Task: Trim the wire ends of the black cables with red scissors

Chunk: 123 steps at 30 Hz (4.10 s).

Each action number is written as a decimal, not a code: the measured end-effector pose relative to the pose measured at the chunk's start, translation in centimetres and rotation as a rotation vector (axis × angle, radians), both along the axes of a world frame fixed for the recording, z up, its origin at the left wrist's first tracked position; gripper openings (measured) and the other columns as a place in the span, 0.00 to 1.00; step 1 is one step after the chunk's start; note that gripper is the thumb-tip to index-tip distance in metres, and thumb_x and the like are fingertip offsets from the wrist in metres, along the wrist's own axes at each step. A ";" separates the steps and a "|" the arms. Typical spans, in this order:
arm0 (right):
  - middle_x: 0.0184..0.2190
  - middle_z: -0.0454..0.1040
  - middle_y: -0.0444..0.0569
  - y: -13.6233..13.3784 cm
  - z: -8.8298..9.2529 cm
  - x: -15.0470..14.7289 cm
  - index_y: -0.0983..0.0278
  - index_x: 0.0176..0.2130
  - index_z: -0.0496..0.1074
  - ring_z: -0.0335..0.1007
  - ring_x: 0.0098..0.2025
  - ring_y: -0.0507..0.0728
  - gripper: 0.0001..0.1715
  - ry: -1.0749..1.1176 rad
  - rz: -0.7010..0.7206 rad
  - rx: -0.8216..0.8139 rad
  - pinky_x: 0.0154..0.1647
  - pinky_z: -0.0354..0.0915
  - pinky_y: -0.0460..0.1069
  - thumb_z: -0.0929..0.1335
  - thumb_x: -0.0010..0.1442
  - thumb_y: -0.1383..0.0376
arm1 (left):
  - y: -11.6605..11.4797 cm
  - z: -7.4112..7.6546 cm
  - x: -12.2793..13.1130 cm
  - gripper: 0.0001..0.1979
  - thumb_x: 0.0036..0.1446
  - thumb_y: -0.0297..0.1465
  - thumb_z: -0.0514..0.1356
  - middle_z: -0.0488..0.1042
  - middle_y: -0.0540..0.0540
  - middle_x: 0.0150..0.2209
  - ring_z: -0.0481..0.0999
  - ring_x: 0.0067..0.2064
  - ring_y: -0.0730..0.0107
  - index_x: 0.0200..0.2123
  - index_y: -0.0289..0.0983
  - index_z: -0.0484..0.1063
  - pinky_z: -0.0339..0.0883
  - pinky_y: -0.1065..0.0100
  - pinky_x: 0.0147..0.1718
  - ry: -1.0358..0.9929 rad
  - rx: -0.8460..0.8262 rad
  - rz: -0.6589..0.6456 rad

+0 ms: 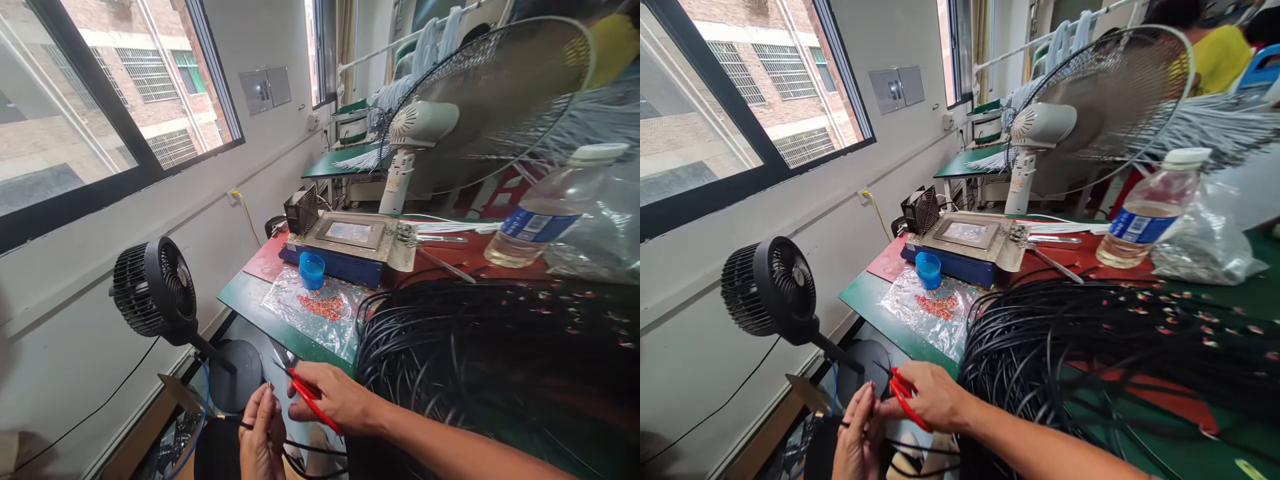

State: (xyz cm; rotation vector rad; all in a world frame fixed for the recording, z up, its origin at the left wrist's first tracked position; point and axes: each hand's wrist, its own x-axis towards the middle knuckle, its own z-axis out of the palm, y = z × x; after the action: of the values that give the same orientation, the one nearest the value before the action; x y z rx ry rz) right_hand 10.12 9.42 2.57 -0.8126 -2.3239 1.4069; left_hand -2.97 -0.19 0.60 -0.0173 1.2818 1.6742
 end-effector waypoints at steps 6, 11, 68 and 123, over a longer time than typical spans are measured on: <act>0.22 0.63 0.41 -0.6 0.7 0.2 0.63 0.25 0.69 0.53 0.23 0.49 0.20 -0.240 0.105 0.076 0.23 0.46 0.45 0.68 0.48 0.48 | -0.3 0.5 -0.2 0.10 0.38 0.31 0.66 0.72 0.51 0.22 0.68 0.22 0.80 0.29 0.37 0.74 0.63 0.78 0.21 0.128 -0.051 0.042; 0.18 0.61 0.41 -0.5 0.1 0.2 0.62 0.22 0.69 0.48 0.20 0.49 0.24 -0.262 0.086 0.210 0.22 0.43 0.46 0.64 0.52 0.46 | -0.1 -0.1 -0.1 0.12 0.37 0.36 0.67 0.64 0.56 0.16 0.54 0.16 0.87 0.27 0.36 0.74 0.48 0.79 0.15 0.223 -0.029 -0.058; 0.09 0.62 0.40 0.8 0.1 0.8 0.71 0.20 0.69 0.56 0.11 0.44 0.20 0.196 0.218 -0.944 0.10 0.51 0.38 0.68 0.50 0.56 | -0.7 -0.6 2.5 0.13 0.37 0.36 0.67 0.72 0.50 0.20 0.67 0.23 0.83 0.25 0.34 0.73 0.61 0.81 0.23 0.110 0.066 -0.271; 0.10 0.59 0.38 0.3 -0.6 0.3 0.71 0.21 0.70 0.51 0.11 0.44 0.26 0.351 0.049 -0.812 0.11 0.46 0.41 0.70 0.45 0.48 | -0.1 -2.3 1.6 0.09 0.37 0.33 0.67 0.73 0.51 0.23 0.63 0.20 0.85 0.26 0.37 0.74 0.58 0.79 0.21 -0.038 0.183 -0.211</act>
State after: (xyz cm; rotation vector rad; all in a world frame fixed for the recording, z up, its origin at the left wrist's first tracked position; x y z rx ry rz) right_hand 10.38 9.73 1.97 -0.6117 -1.4922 2.3323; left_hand -1.38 -0.24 -1.72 0.1888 1.0589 1.5937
